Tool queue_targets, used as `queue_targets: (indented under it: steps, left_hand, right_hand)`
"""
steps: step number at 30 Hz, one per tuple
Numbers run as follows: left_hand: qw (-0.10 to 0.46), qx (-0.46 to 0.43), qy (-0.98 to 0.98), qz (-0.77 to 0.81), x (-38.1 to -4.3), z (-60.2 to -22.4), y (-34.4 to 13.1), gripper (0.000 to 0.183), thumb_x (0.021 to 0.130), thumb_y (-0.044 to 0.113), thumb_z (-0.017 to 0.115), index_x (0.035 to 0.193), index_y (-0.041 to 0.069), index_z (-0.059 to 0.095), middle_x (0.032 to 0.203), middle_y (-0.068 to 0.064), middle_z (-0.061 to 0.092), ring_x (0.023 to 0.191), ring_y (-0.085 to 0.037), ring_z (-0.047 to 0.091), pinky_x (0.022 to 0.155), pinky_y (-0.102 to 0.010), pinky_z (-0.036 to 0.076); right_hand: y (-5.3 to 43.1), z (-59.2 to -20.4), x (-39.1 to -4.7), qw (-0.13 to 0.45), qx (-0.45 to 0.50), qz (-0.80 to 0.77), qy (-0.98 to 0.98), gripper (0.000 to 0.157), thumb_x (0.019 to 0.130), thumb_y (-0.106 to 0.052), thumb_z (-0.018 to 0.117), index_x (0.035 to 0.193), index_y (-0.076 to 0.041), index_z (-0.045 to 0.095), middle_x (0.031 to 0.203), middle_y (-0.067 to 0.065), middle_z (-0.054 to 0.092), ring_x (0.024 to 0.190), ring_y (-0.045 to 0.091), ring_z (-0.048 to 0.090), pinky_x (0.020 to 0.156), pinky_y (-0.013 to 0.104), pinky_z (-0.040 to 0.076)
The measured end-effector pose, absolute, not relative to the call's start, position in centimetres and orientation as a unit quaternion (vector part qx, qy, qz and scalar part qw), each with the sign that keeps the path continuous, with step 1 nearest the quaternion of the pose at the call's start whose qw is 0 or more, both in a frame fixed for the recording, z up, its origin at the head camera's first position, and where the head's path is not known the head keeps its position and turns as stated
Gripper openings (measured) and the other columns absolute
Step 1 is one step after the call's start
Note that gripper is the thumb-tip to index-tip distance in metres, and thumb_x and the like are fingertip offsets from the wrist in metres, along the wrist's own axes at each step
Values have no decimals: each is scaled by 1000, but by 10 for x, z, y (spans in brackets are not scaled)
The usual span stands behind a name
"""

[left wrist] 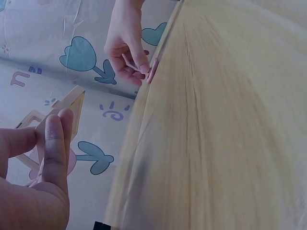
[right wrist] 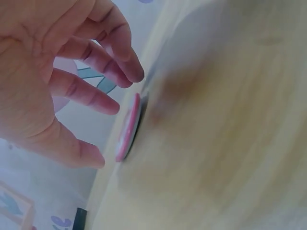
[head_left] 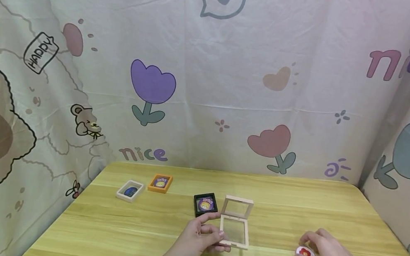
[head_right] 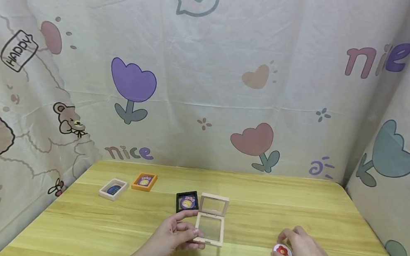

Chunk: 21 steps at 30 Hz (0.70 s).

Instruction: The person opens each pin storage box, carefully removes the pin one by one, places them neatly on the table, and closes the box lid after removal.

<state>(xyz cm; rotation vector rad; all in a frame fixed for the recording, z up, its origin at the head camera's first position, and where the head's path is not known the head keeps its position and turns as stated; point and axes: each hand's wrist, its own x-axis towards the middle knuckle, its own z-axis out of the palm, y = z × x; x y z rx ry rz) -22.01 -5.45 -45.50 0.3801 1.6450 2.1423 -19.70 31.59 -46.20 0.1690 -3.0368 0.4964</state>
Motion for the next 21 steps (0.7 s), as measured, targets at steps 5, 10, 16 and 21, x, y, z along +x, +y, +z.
queue_targets:
  steps: [5,10,16,21]
  left_hand:
    - [209,142,585,771,-219,-454,-54,61,103,3,69,157,-1,43,106,-16,77,87,-21,81,83,-28,68]
    - [216,154,575,774,-216,-452,-55,61,103,3,69,157,-1,42,106,-17,76,88,-21,81,86,-31,68]
    - [224,147,572,775,-214,-450,-52,61,102,1,69,157,-2,43,103,-15,75,87,-22,81,87,-34,68]
    - [234,148,571,773,-212,-451,-49,62,101,-2,69,158,0,44,102,-14,74,86,-21,80,84,-33,68]
  right_hand:
    - [316,-454,-196,49,59,168,-983,35,87,-50,86,105,-22,75,100,-5,66,89,11,59,72,30,55]
    - [310,-443,-195,84,94,240,-962,24,93,-38,85,104,-20,73,92,-12,66,84,-1,58,71,26,55]
    - [294,-421,-195,52,129,345,-928,22,101,-33,76,113,-15,73,98,-12,74,87,-7,64,73,22,57]
    - [279,-408,-197,-6,148,420,-895,28,107,-32,68,125,-11,69,114,3,74,94,0,71,79,22,59]
